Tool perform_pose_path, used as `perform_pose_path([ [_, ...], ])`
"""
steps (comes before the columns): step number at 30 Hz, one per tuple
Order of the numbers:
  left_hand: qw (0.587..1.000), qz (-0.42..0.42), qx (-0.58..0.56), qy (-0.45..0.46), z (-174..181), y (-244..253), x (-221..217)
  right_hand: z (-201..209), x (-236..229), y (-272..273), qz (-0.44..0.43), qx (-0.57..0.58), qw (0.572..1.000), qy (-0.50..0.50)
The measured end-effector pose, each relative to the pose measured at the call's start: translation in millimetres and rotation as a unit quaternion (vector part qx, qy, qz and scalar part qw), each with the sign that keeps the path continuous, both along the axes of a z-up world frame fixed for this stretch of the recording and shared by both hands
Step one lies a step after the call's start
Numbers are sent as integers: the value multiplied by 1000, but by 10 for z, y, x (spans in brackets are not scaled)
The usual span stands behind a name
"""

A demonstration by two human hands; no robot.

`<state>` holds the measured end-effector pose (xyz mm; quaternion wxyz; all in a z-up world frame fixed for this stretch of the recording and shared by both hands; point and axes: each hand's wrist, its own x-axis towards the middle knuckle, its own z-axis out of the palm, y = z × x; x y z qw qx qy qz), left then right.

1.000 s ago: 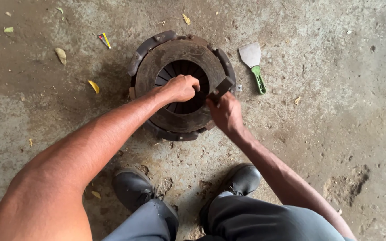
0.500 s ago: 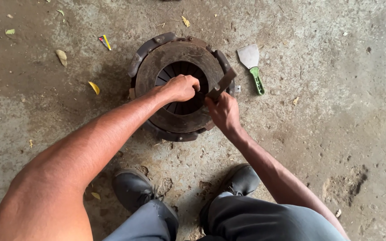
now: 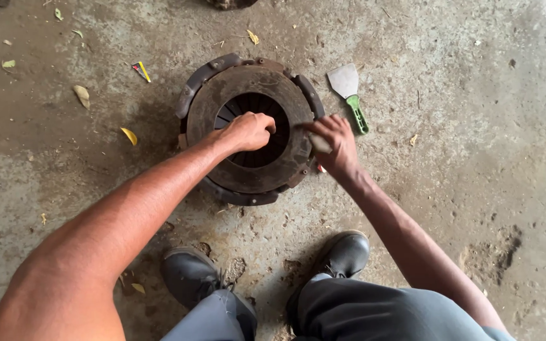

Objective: Inspecting and cleaning a vehicle clutch pressure plate assembly using a scraper and a thin metal shim.

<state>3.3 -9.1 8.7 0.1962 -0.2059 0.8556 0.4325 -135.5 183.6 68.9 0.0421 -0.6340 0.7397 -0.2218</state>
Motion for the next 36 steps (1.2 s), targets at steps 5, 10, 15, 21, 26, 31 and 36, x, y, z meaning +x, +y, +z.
perform_pose_path([
  [5,998,-12,-9,60,10,-12,-29,-365,2,395,-3,28,1000,-2],
  [10,998,-30,-7,57,-87,47,-106,-365,-145,311,15,3,999,30],
  [15,995,-59,-54,64,177,85,-219,-110,-136,266,1,39,999,-5],
  [21,995,-48,-24,78,27,110,-204,-439,-303,300,28,9,1000,0],
  [26,986,-97,-101,90,23,105,-255,-125,-382,31,29,38,999,-12],
  [31,973,-69,-123,182,-78,-50,-296,-407,-494,315,79,35,996,-8],
  [36,980,-58,-133,137,-156,-101,-484,-127,-581,-179,72,55,996,-26],
])
